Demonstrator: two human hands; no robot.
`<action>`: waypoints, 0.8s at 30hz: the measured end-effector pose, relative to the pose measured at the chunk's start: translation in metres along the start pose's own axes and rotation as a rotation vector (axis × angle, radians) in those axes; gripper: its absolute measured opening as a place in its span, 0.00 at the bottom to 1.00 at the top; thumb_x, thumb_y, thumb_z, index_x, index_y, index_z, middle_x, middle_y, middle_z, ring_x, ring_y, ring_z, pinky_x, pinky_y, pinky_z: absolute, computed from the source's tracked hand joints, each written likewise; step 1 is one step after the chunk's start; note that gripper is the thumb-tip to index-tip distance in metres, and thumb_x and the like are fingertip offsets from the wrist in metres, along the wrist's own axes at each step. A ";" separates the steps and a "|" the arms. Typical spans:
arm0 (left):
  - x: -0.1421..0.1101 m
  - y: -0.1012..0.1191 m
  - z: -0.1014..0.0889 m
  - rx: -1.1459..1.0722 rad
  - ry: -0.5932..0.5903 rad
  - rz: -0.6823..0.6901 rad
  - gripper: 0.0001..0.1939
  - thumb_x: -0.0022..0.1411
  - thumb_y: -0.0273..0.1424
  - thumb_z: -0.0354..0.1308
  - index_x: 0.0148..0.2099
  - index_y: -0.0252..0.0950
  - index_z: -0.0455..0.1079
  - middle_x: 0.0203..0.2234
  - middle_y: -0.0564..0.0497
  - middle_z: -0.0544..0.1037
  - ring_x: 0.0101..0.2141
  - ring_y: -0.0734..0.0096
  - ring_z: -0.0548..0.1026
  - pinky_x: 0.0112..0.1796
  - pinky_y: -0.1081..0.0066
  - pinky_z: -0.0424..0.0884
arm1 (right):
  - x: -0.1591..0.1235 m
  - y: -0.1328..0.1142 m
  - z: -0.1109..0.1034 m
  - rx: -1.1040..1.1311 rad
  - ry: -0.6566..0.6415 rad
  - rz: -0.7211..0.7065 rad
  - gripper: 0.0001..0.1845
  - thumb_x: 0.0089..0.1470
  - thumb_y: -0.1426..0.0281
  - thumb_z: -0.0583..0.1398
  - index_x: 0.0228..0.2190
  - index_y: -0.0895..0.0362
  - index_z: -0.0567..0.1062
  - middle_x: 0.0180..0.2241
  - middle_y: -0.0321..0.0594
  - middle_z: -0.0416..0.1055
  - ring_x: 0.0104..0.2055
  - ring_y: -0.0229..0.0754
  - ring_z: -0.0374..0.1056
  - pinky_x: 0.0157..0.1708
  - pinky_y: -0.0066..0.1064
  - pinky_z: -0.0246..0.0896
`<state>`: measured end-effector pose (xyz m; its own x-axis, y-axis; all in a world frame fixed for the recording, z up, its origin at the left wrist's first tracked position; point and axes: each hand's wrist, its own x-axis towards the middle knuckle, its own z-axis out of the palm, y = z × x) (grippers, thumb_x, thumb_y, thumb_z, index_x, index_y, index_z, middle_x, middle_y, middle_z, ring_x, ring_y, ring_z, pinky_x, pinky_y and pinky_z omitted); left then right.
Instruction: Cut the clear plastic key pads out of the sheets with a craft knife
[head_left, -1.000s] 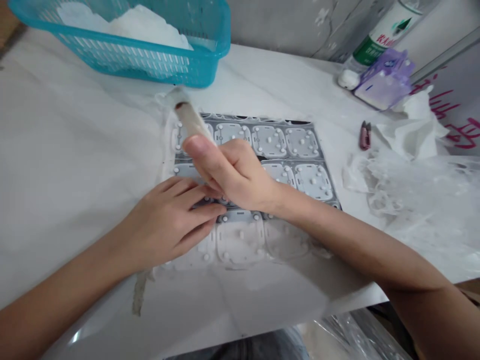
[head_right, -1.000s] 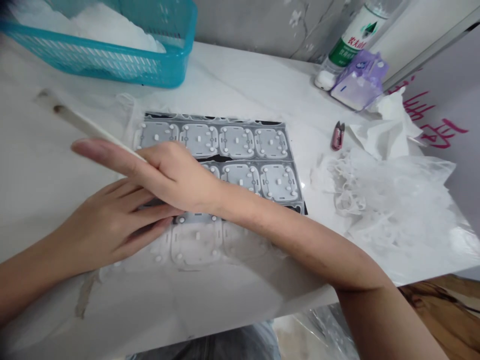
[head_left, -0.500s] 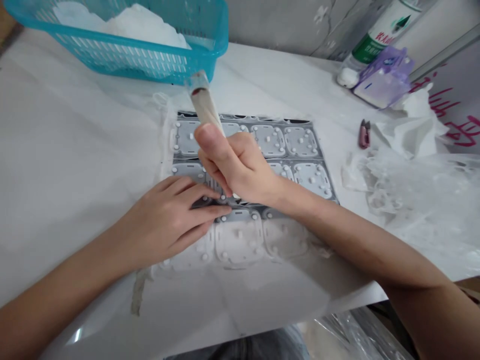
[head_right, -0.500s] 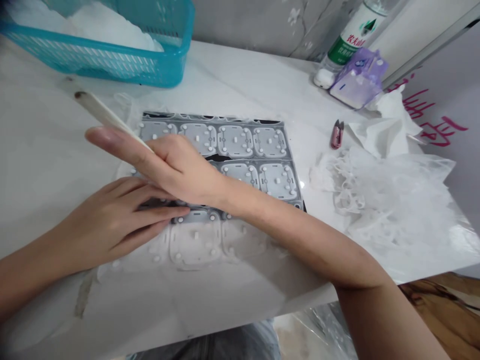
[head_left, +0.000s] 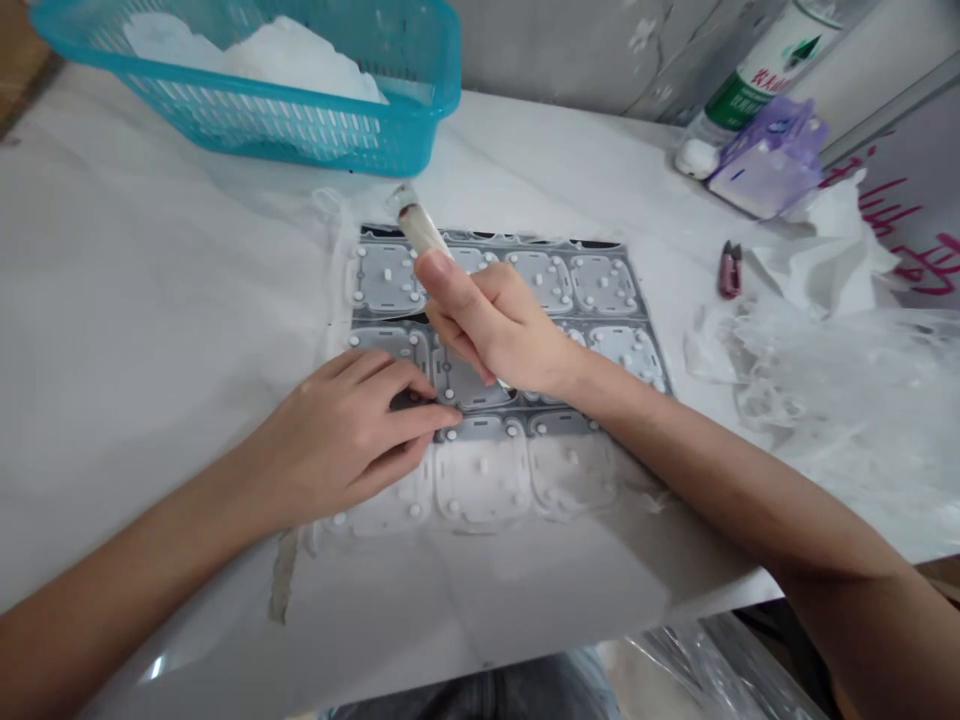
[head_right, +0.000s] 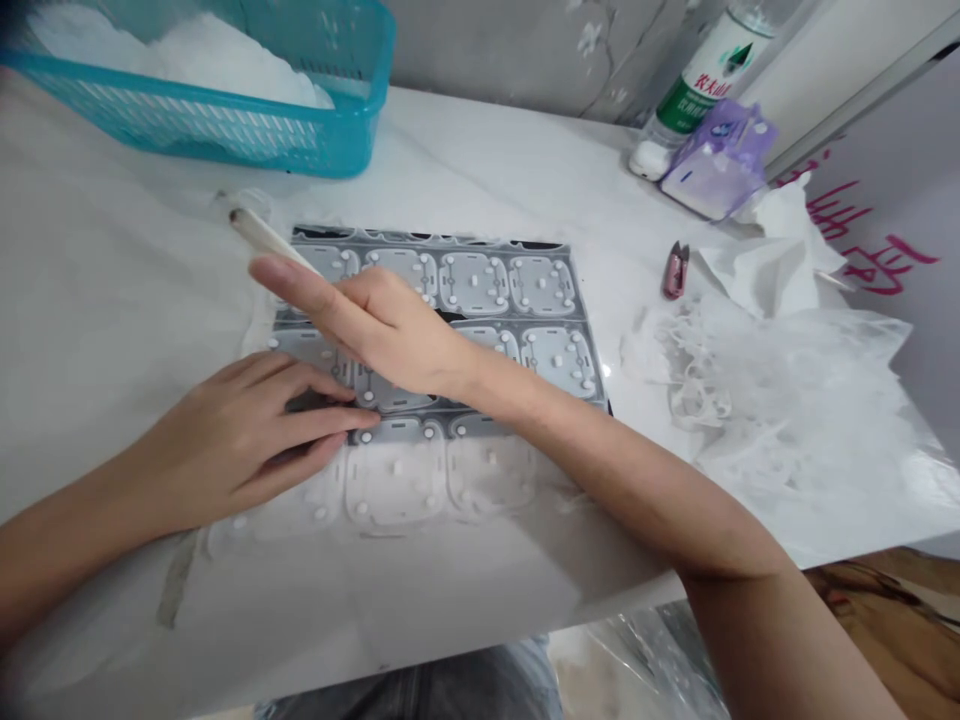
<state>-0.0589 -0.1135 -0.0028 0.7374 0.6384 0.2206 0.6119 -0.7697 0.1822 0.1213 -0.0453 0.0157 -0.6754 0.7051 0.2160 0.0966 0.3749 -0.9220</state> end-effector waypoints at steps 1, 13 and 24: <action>0.000 0.000 0.000 -0.001 -0.004 0.011 0.14 0.65 0.29 0.49 0.48 0.44 0.73 0.35 0.48 0.72 0.37 0.62 0.68 0.38 0.62 0.66 | 0.001 0.001 0.002 0.039 0.041 0.011 0.33 0.66 0.61 0.42 0.10 0.57 0.55 0.10 0.29 0.49 0.15 0.25 0.48 0.19 0.21 0.51; -0.001 0.003 0.000 0.073 -0.097 0.031 0.21 0.65 0.28 0.46 0.58 0.49 0.66 0.38 0.46 0.70 0.37 0.59 0.66 0.37 0.61 0.66 | -0.006 0.003 0.028 0.124 0.495 0.075 0.35 0.65 0.53 0.36 0.11 0.55 0.52 0.11 0.33 0.52 0.15 0.32 0.55 0.21 0.26 0.58; 0.001 0.001 0.000 -0.050 -0.073 -0.002 0.18 0.66 0.29 0.47 0.55 0.47 0.70 0.39 0.45 0.71 0.44 0.56 0.67 0.44 0.55 0.68 | 0.001 0.010 0.007 -0.310 -0.109 -0.170 0.24 0.63 0.70 0.49 0.16 0.58 0.65 0.14 0.29 0.51 0.20 0.29 0.49 0.22 0.22 0.47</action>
<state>-0.0576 -0.1139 -0.0029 0.7562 0.6367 0.1506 0.5994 -0.7665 0.2306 0.1167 -0.0451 0.0049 -0.7728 0.5555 0.3069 0.1820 0.6572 -0.7314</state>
